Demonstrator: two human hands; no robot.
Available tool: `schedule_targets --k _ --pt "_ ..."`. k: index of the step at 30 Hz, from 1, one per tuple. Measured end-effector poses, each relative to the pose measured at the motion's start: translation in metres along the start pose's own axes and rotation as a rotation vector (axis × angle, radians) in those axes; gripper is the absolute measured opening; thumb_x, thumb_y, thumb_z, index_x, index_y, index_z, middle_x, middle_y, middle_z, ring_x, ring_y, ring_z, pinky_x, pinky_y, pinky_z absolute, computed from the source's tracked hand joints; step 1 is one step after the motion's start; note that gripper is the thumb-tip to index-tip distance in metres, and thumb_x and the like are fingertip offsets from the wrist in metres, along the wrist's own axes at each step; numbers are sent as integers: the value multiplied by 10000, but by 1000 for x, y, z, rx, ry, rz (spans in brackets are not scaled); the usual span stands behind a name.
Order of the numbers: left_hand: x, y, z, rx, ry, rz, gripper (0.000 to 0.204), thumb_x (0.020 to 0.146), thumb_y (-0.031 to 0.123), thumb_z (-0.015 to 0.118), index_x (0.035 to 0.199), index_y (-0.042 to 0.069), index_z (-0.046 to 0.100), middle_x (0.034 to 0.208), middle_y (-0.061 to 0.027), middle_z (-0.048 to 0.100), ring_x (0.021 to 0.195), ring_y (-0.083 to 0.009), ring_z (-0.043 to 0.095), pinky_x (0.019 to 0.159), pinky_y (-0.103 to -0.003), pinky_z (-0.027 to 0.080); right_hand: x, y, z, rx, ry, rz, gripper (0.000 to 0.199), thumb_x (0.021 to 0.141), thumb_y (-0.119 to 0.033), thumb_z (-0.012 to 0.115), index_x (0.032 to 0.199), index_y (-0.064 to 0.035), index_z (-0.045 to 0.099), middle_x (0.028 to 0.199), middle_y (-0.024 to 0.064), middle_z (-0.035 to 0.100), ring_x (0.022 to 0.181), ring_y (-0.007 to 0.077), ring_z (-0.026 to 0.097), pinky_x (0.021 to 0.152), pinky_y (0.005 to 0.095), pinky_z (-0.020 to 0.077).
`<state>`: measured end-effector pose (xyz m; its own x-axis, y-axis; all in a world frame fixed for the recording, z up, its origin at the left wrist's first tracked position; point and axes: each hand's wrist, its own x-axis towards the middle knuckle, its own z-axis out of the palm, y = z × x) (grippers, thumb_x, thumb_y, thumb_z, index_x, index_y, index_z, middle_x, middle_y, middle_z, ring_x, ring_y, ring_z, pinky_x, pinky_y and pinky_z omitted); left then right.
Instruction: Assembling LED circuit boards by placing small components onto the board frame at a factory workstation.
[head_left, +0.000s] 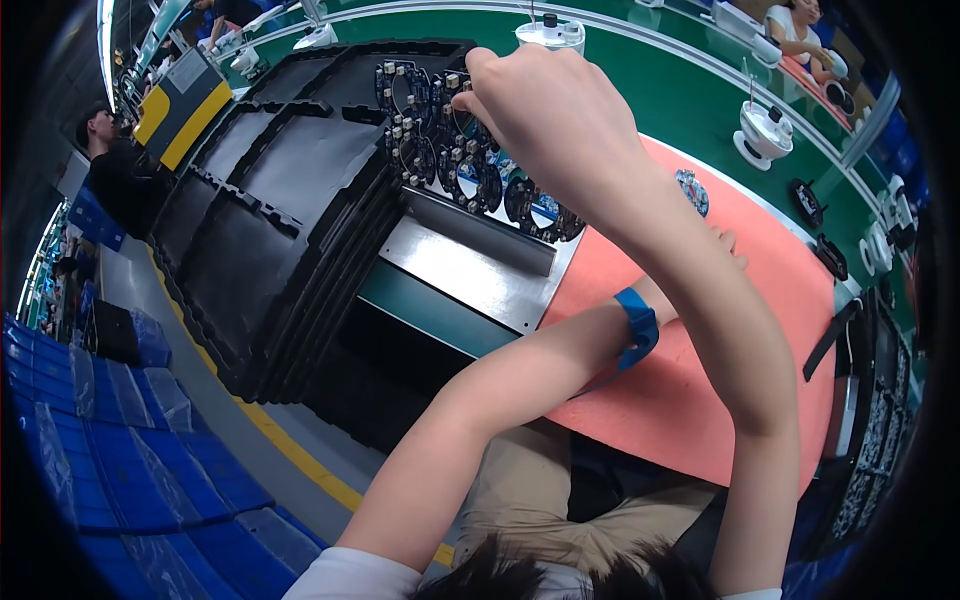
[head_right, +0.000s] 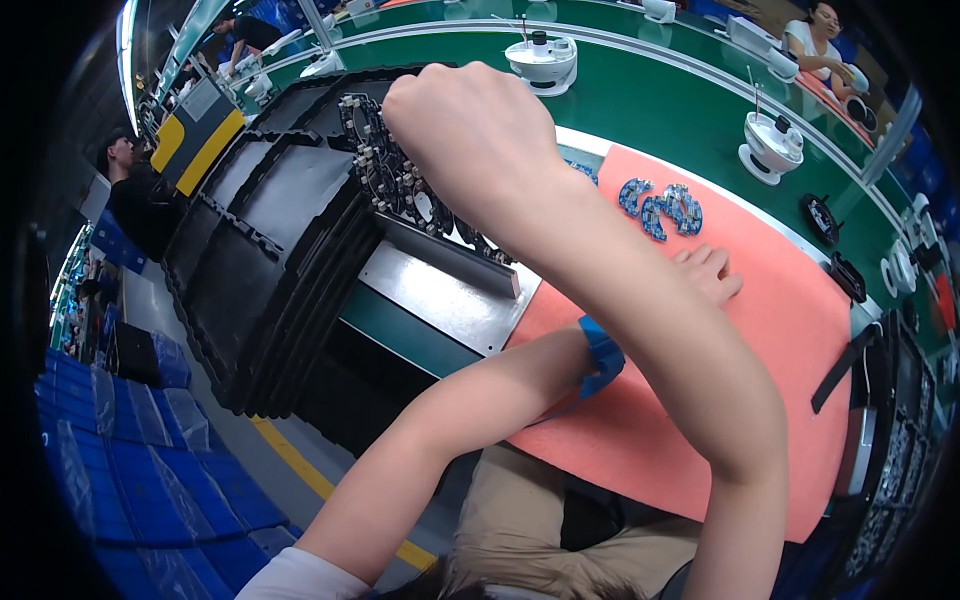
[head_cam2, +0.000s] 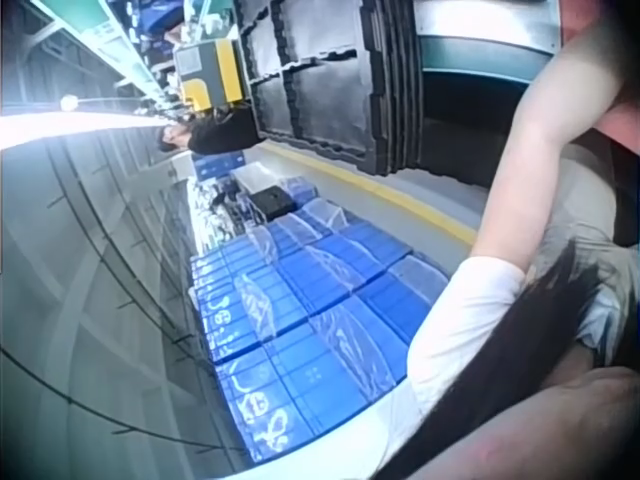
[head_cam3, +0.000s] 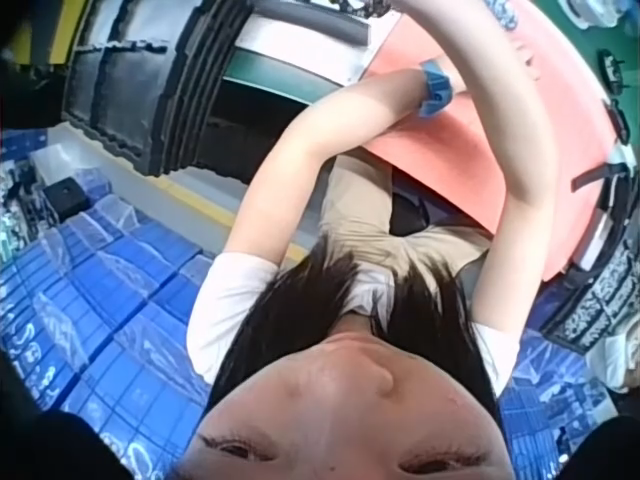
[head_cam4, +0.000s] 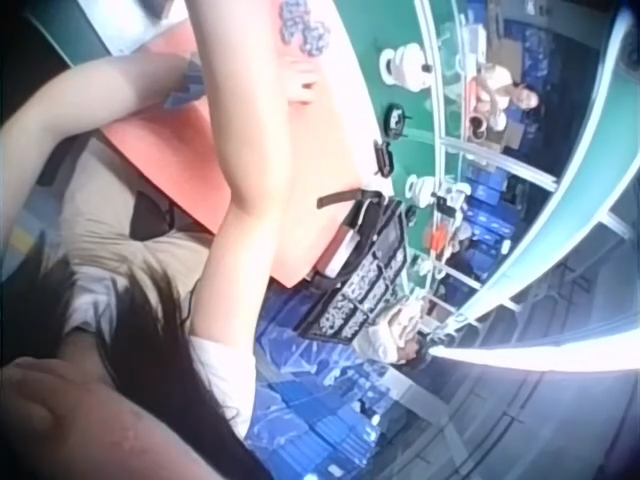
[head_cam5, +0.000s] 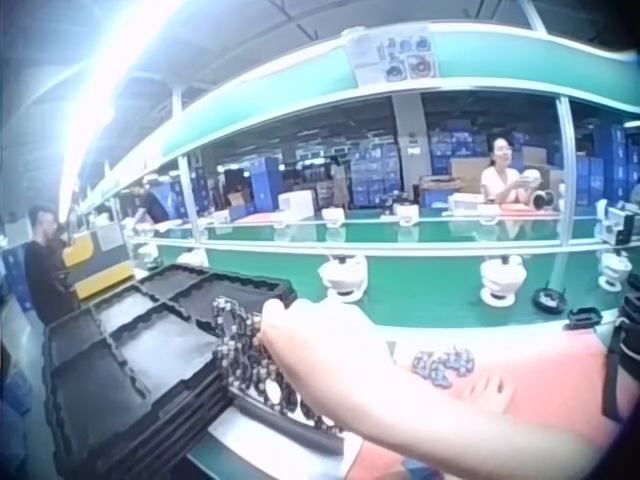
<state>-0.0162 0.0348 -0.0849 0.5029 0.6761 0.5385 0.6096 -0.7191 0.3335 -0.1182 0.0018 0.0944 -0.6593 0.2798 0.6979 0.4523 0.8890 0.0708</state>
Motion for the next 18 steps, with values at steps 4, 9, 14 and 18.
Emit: schedule_targets --k 4,9,14,18 --pt "-1 -1 3 -1 -4 -8 364 937 244 459 1239 55 535 1281 -207 486 1153 -381 465 985 -507 362 2 -1 -1 2 -61 8 42 714 -4 612 732 14 645 778 191 660 752 339 682 625 397 565" --pt "-2 -4 10 -23 40 1 367 941 247 454 1245 57 532 1285 -209 485 1151 -382 465 985 -506 361 2 -2 -3 21 -61 4 37 701 7 611 717 16 642 762 196 658 739 342 682 615 394 563" --pt "0 -3 8 26 95 33 289 913 215 478 1126 44 571 1147 -187 527 1029 -348 493 883 -482 399 -3 0 1 10 -39 -4 27 698 8 619 713 15 641 743 202 654 726 337 683 609 386 563" --pt "-1 -3 9 43 166 49 247 896 197 490 1062 37 578 1087 -171 534 984 -330 499 839 -462 407 -2 0 0 13 -36 19 29 698 5 620 716 13 641 734 198 653 726 336 684 605 387 563"
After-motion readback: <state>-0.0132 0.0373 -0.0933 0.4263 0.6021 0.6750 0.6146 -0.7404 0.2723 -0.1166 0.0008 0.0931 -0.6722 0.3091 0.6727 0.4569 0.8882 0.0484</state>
